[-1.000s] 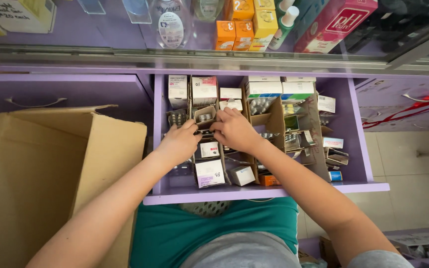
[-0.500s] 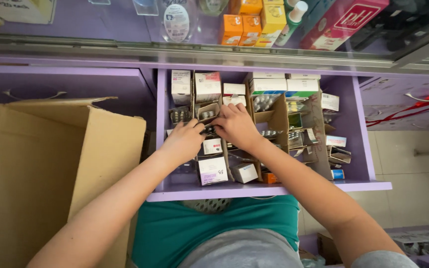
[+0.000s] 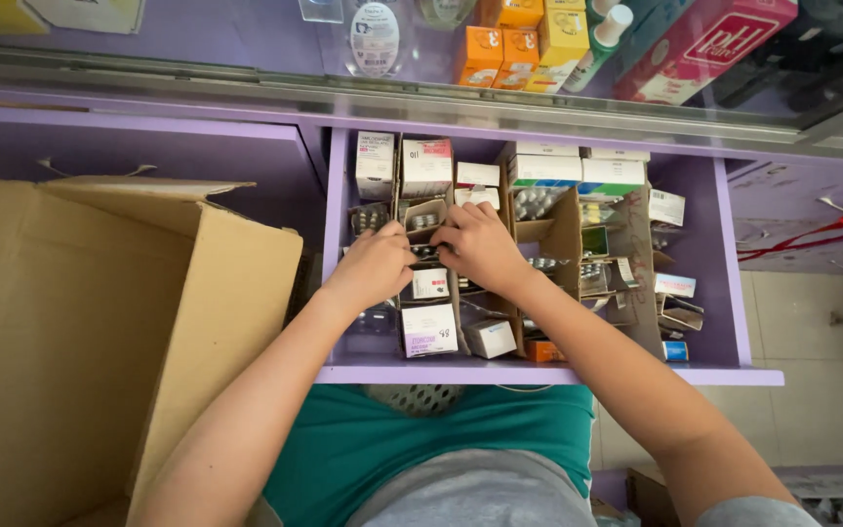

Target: The person organizes various medicine boxes and blister packs inside a purple drawer. They pick up items, examine them, and place them into cardboard dividers within the drawer. The person also moves a larger box on the counter to access the drawer contents.

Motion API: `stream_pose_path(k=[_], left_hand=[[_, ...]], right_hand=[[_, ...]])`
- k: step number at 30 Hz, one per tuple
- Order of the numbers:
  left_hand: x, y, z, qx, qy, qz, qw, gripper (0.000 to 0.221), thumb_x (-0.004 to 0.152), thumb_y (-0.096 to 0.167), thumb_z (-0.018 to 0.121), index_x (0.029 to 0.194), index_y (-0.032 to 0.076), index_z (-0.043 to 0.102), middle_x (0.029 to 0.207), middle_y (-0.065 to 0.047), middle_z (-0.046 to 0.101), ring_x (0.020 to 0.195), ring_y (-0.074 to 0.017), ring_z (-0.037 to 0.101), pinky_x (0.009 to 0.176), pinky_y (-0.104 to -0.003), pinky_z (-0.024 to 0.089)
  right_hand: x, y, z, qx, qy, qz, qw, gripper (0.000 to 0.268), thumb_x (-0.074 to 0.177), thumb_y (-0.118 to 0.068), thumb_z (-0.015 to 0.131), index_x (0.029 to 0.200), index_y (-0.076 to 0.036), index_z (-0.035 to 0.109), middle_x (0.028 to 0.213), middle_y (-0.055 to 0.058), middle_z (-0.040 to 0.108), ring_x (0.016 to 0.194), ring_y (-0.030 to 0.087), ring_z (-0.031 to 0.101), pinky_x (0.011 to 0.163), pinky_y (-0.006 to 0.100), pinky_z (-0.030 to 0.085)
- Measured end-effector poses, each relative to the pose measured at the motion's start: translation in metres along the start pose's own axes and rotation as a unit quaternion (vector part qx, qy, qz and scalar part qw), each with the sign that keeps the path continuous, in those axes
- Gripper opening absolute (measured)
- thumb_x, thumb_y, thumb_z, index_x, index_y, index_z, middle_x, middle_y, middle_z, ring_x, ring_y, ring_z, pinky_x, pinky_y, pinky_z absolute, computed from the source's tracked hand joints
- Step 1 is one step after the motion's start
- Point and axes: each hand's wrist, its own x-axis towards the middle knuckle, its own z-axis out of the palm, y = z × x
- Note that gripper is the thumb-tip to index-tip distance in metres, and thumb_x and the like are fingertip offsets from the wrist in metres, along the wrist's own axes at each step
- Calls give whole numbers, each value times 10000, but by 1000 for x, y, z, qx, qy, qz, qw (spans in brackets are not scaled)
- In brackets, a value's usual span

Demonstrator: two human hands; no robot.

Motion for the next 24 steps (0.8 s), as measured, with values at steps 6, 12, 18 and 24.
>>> stream_pose_path(k=[6,12,18,24], left_hand=[[0,-3,3,-44,37,-19,998,128,804,99,675,845,56,789,913,-38,715,1061,-228,614,907,-437,515],[-4,7,-2,-22,45,-14,999,121,808,94,672,849,52,777,926,-36,711,1066,-231,614,868,-445,505],[-6,8,0,-13,40,-14,999,125,814,97,661,861,52,767,936,-39,705,1080,-235,610,877,-445,494],[-7,8,6,14,43,3,999,122,815,112,656,878,47,738,967,-48,699,1114,-239,596,889,-447,492]], right_hand=[[1,-3,-1,8,-15,14,1000,142,761,-147,763,899,-130,738,884,63,558,915,263,574,836,413,413],[-2,-3,-1,17,-16,6,1000,118,780,-146,759,894,-134,730,890,58,562,919,261,575,840,408,417],[-4,-3,-4,36,-15,10,999,73,787,-136,749,857,-145,731,876,48,566,902,253,584,822,405,419],[-6,-5,8,-17,-9,13,1000,51,772,-127,736,818,-148,736,885,50,588,893,259,600,812,421,423]])
